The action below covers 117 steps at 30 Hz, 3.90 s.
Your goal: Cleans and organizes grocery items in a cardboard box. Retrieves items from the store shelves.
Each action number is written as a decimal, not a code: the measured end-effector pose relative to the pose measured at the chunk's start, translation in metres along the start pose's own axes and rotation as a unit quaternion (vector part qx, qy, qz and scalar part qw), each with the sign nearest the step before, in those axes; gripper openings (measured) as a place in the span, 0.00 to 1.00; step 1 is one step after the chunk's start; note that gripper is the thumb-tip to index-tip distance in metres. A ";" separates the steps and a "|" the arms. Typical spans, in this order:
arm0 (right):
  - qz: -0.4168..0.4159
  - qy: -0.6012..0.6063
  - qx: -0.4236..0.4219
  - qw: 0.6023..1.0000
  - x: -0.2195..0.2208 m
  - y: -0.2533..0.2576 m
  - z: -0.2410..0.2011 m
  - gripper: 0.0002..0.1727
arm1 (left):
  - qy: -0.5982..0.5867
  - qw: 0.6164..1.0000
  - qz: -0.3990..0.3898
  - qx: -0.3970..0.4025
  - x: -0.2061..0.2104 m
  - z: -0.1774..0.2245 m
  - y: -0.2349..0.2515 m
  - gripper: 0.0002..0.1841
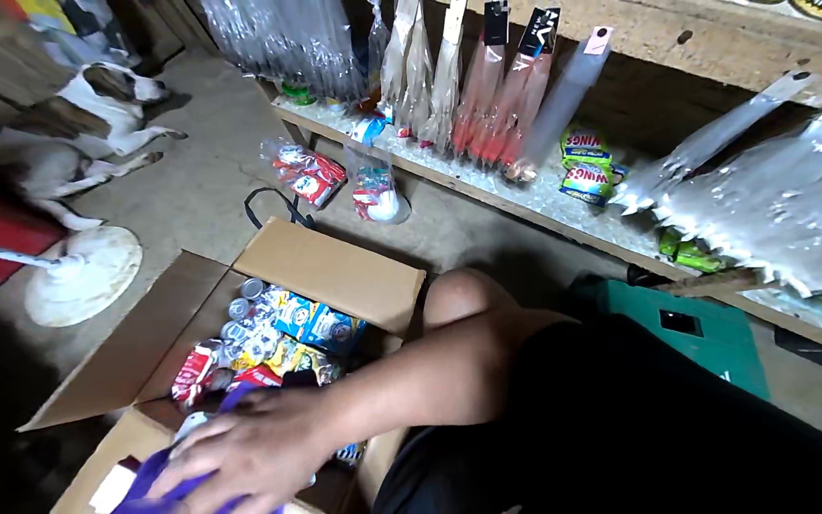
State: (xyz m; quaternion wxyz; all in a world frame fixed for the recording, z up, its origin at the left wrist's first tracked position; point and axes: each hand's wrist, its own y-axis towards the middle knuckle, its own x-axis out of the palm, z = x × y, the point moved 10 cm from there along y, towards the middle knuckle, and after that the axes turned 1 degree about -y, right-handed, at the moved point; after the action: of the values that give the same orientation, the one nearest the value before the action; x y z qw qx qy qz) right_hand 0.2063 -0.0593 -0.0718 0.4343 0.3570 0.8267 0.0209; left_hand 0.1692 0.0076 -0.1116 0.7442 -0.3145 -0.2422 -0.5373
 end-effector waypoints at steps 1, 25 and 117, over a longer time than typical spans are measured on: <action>-0.029 0.003 -0.008 1.000 0.007 -0.003 -0.003 0.26 | 0.004 0.998 -0.059 0.005 0.002 0.001 0.001 0.09; 0.058 0.043 0.150 0.986 0.001 -0.001 0.048 0.32 | 0.056 0.993 0.055 -0.087 -0.021 -0.028 0.003 0.28; 0.056 -0.047 0.052 0.996 0.028 -0.011 0.018 0.52 | 0.058 0.995 0.029 -0.072 -0.023 -0.025 -0.005 0.37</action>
State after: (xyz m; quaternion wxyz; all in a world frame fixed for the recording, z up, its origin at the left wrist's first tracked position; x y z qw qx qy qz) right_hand 0.2027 -0.0555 -0.1068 0.4519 0.4255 0.7839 -0.0146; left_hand 0.1578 0.0028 -0.1440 0.7476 -0.3423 -0.1506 -0.5489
